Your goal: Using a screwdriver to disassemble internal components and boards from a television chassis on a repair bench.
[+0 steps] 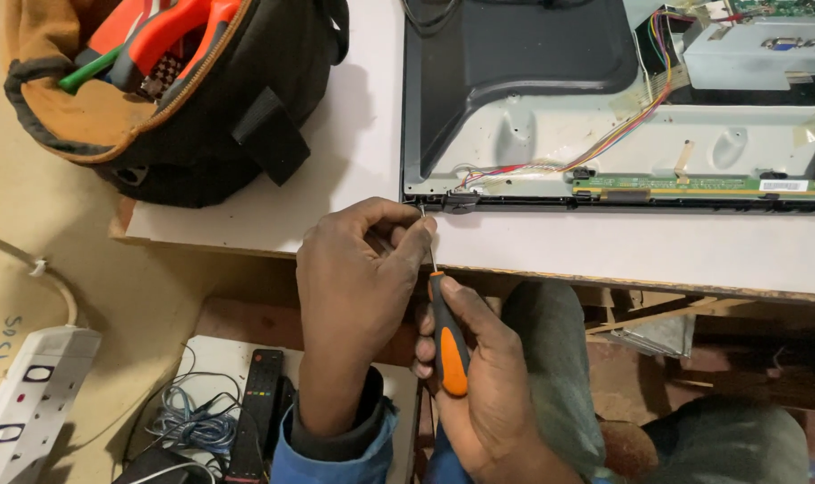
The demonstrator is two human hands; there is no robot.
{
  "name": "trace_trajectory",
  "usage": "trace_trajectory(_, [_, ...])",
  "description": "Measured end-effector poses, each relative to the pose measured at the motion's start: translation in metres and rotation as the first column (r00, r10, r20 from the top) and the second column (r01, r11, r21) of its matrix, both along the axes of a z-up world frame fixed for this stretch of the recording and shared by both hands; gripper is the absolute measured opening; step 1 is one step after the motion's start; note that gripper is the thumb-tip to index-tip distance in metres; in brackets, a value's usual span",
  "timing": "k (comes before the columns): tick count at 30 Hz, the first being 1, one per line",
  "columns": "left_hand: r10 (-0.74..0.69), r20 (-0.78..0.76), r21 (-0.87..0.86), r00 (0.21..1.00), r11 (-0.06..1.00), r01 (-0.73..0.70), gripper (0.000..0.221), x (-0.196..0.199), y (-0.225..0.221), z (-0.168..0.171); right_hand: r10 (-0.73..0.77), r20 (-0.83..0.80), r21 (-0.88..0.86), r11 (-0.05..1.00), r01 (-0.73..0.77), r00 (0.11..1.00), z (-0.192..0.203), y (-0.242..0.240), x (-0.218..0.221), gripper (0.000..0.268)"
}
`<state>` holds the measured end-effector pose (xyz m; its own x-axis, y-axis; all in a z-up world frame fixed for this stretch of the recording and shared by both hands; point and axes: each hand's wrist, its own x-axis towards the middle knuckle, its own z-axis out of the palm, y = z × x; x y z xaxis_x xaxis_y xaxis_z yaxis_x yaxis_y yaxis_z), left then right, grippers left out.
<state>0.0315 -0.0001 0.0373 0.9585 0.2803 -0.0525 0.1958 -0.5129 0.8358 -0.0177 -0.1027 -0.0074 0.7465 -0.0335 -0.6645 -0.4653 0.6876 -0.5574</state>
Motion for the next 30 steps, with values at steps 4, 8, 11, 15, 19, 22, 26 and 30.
trace_trajectory(4, [0.006,-0.001,-0.015,1.000,1.000,-0.006,0.019,0.000,0.000,0.000,0.000,0.001,-0.008,1.000,0.000,1.000,0.001,0.000,-0.002,0.018])
trace_trajectory(8, [0.014,-0.010,-0.080,1.000,0.997,-0.015,0.025,-0.002,0.001,0.001,0.009,-0.026,-0.022,1.000,-0.009,1.000,0.004,0.000,-0.005,0.018])
trace_trajectory(11, [0.004,0.011,-0.039,1.000,0.999,-0.003,0.033,-0.001,-0.003,0.007,0.018,0.020,-0.043,0.999,-0.017,1.000,-0.003,-0.002,-0.006,0.020])
trace_trajectory(15, [0.031,0.043,0.009,0.999,0.999,-0.032,0.031,0.003,-0.005,-0.004,-0.027,0.115,-0.080,0.996,0.036,0.993,-0.008,-0.003,-0.008,0.019])
trace_trajectory(19, [0.009,0.188,-0.197,0.982,0.980,0.029,0.024,0.006,-0.011,-0.007,-0.061,0.169,-0.001,0.998,0.061,0.984,-0.009,-0.007,-0.007,0.019])
trace_trajectory(22, [0.013,0.200,-0.254,0.980,0.966,0.039,0.022,0.007,-0.018,-0.007,-0.051,0.145,-0.004,0.999,0.052,0.988,-0.003,-0.012,-0.006,0.020])
trace_trajectory(26, [0.018,0.241,-0.245,0.970,0.968,0.043,0.014,0.012,-0.027,-0.015,-0.074,0.198,0.032,0.997,0.069,0.977,-0.010,-0.017,-0.005,0.017])
trace_trajectory(30, [0.067,0.248,-0.262,0.966,0.965,0.001,0.010,0.011,-0.040,-0.013,-0.053,0.153,0.046,0.998,0.046,0.987,-0.007,-0.028,-0.001,0.021])
